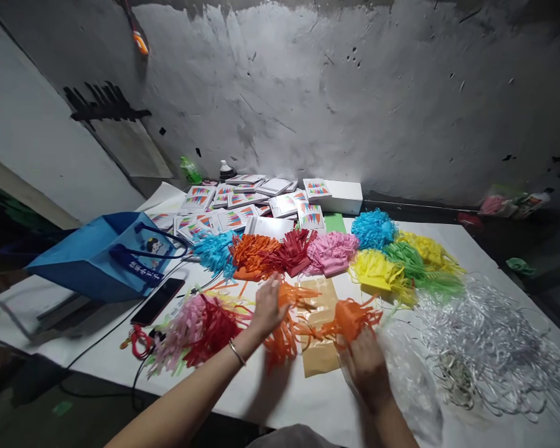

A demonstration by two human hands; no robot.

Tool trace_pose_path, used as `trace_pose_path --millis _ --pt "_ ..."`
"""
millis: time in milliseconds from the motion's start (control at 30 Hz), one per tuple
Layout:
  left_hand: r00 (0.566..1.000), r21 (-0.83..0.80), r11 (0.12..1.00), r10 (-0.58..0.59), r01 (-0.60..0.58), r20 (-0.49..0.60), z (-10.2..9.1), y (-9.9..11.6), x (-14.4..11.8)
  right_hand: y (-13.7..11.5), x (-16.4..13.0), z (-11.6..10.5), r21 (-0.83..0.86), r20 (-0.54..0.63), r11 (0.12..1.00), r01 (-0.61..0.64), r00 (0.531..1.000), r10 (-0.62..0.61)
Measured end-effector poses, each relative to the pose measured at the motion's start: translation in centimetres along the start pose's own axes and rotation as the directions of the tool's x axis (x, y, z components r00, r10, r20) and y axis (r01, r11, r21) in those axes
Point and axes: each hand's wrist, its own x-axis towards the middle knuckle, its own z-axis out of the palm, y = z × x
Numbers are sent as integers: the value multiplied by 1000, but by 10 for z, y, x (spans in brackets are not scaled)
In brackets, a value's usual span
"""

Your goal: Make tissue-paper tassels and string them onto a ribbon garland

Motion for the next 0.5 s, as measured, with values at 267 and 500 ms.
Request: trace_pose_path --millis 267,500 --pt "604 208 648 479 -733 637 61 16 -107 -45 -60 75 28 55 981 194 979 -195" --pt "827 497 719 193 -485 528 45 -35 -147 -45 -104 78 58 114 987 149 981 -155"
